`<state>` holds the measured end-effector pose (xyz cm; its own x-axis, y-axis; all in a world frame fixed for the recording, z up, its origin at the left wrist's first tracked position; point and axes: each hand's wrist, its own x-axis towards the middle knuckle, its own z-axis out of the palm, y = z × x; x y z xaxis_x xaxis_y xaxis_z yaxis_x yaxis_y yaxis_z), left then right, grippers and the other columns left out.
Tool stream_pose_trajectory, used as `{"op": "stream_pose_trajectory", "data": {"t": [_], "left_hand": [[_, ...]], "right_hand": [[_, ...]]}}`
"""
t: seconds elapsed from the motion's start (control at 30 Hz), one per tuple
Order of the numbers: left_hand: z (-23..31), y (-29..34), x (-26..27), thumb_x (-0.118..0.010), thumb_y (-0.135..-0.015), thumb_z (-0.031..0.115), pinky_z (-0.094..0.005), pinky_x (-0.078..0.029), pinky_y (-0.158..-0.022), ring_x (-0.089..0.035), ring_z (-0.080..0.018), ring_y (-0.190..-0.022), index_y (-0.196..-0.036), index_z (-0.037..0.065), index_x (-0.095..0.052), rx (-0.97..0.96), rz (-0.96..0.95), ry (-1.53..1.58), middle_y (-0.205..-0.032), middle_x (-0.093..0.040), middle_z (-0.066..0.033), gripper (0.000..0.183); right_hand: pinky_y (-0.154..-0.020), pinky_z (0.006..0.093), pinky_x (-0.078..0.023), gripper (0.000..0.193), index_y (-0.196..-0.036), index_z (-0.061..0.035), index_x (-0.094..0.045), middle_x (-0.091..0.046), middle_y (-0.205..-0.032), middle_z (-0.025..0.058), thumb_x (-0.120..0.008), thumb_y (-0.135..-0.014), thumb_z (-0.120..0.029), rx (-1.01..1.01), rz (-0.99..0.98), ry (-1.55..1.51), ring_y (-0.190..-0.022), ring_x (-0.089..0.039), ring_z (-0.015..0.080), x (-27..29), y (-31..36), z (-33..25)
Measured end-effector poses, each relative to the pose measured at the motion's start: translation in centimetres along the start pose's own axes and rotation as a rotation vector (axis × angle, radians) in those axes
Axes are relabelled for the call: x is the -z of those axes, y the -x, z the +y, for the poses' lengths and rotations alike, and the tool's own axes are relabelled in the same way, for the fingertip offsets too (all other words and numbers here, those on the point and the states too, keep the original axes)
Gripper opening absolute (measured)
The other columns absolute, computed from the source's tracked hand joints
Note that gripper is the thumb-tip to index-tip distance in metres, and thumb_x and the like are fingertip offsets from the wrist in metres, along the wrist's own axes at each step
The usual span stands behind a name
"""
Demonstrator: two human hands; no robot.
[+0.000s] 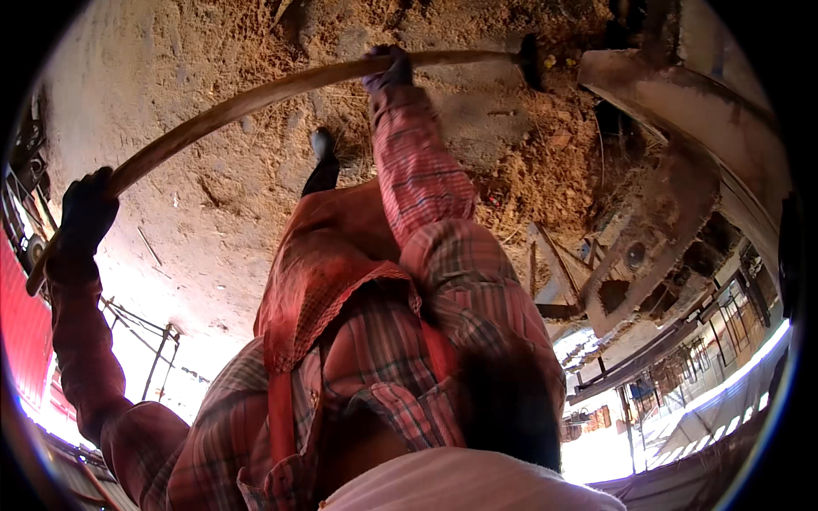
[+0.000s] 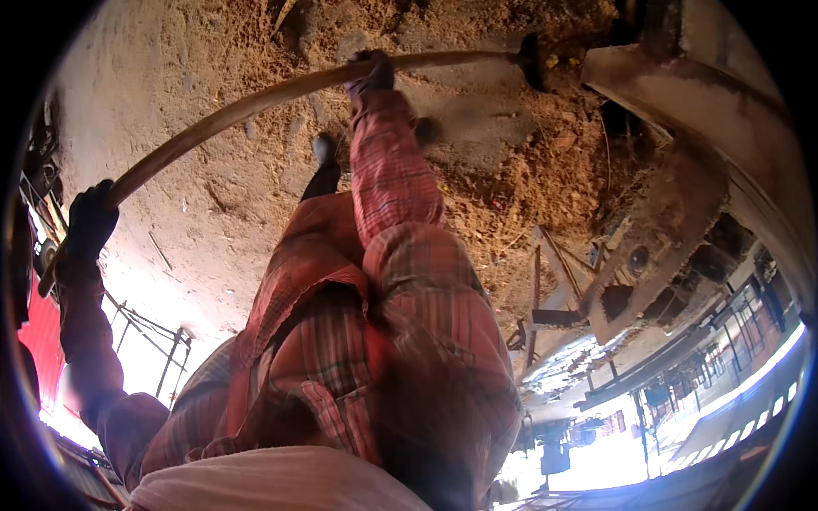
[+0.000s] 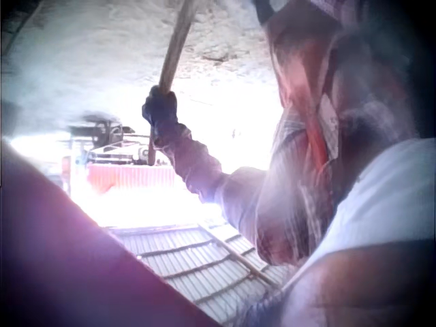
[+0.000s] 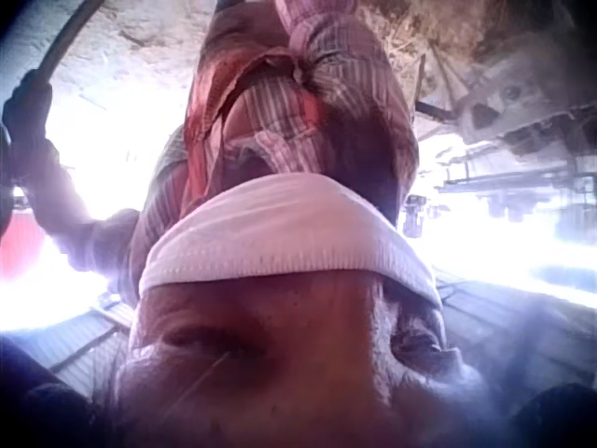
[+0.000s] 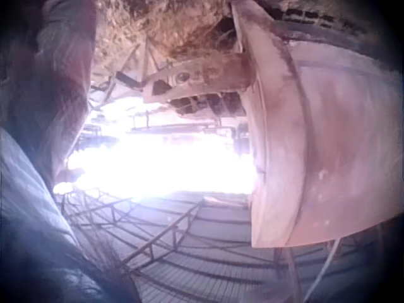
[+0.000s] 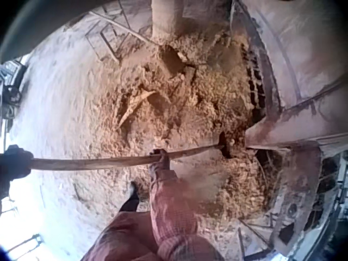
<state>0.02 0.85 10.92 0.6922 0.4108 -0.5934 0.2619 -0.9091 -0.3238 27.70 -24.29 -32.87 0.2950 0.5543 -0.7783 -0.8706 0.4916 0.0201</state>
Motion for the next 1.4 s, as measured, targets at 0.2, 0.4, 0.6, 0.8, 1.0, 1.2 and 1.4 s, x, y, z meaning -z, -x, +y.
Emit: {"op": "stream_pose_trajectory", "data": {"t": [0.2,0.4,0.6,0.8,1.0,1.2,1.4], "left_hand": [[3.3,5.5,-0.6,-0.061,-0.067,0.01,-0.0404,-0.045,-0.059,-0.054,-0.0292,-0.064,-0.093,0.008,-0.054,-0.041,-0.053,-0.149,-0.071,-0.054,-0.0096,0.027],[11.7,4.8,-4.2,-0.059,-0.067,0.012,-0.0403,-0.046,-0.057,-0.056,-0.0281,-0.061,-0.087,0.01,-0.059,-0.1,0.138,0.111,-0.066,-0.057,-0.0077,0.02],[21.5,3.0,-7.1,-0.056,-0.069,0.014,-0.0429,-0.049,-0.059,-0.061,-0.0314,-0.064,-0.08,0.01,-0.059,-0.095,-0.374,0.405,-0.066,-0.061,-0.0126,0.012],[25.9,3.5,-6.0,-0.066,-0.077,0.032,-0.0267,-0.047,-0.044,-0.058,-0.0147,-0.049,-0.079,0.001,-0.06,-0.274,-1.159,1.313,-0.059,-0.059,-0.0067,0.032],[15.4,9.7,-9.7,-0.062,-0.073,0.022,-0.0368,-0.05,-0.055,-0.062,-0.0259,-0.061,-0.082,0.005,-0.059,-0.289,-0.532,0.547,-0.066,-0.062,-0.0121,0.02],[-5.4,17.5,-20.4,-0.064,-0.065,0.016,-0.0414,-0.048,-0.063,-0.06,-0.0305,-0.068,-0.088,0.012,-0.054,-0.206,-0.035,-0.163,-0.072,-0.061,-0.0096,0.025],[-26.0,29.2,-19.1,-0.065,-0.07,0.02,-0.0404,-0.047,-0.072,-0.058,-0.0269,-0.078,-0.114,0.011,-0.054,-0.123,0.125,-0.57,-0.084,-0.06,-0.0077,0.046]], "right_hand": [[-0.063,0.0422,-0.051,0.013,-0.075,-0.0079,-0.054,-0.056,-0.068,0.0062,-0.051,-0.079,-0.02,-0.155,0.063,-0.171,-0.062,-0.054,0.0241,4.9,8.8,1.2],[-0.061,0.0411,-0.047,0.012,-0.073,-0.0077,-0.05,-0.051,-0.066,0.0062,-0.05,-0.08,-0.017,-0.106,0.353,0.027,-0.059,-0.051,0.0242,13.6,10.5,-5.9],[-0.063,0.036,-0.048,0.014,-0.076,-0.0054,-0.051,-0.053,-0.071,0.0072,-0.048,-0.082,-0.019,-0.216,0.565,0.302,-0.062,-0.052,0.0228,19.8,16.3,-16.3],[-0.067,0.0358,-0.049,0.024,-0.085,-0.0033,-0.057,-0.058,-0.078,0.0093,-0.046,-0.084,-0.024,-0.056,0.766,0.807,-0.068,-0.056,0.0234,24.2,24.9,-21.8],[-0.069,0.034,-0.047,0.024,-0.086,-0.0029,-0.057,-0.057,-0.076,0.0092,-0.051,-0.081,-0.026,0.246,0.257,0.753,-0.071,-0.054,0.0229,25.1,23.7,-4.2],[-0.065,0.0405,-0.05,0.025,-0.09,-0.0001,-0.053,-0.059,-0.076,0.014,-0.049,-0.082,-0.024,0.081,0.181,-0.044,-0.067,-0.057,0.0285,15.9,19.0,23.6],[-0.059,0.0428,-0.051,0.009,-0.078,-0.0033,-0.042,-0.053,-0.066,0.0144,-0.048,-0.073,-0.009,-0.157,0.171,-0.502,-0.059,-0.055,0.0299,5.7,20.3,46.6]]}}
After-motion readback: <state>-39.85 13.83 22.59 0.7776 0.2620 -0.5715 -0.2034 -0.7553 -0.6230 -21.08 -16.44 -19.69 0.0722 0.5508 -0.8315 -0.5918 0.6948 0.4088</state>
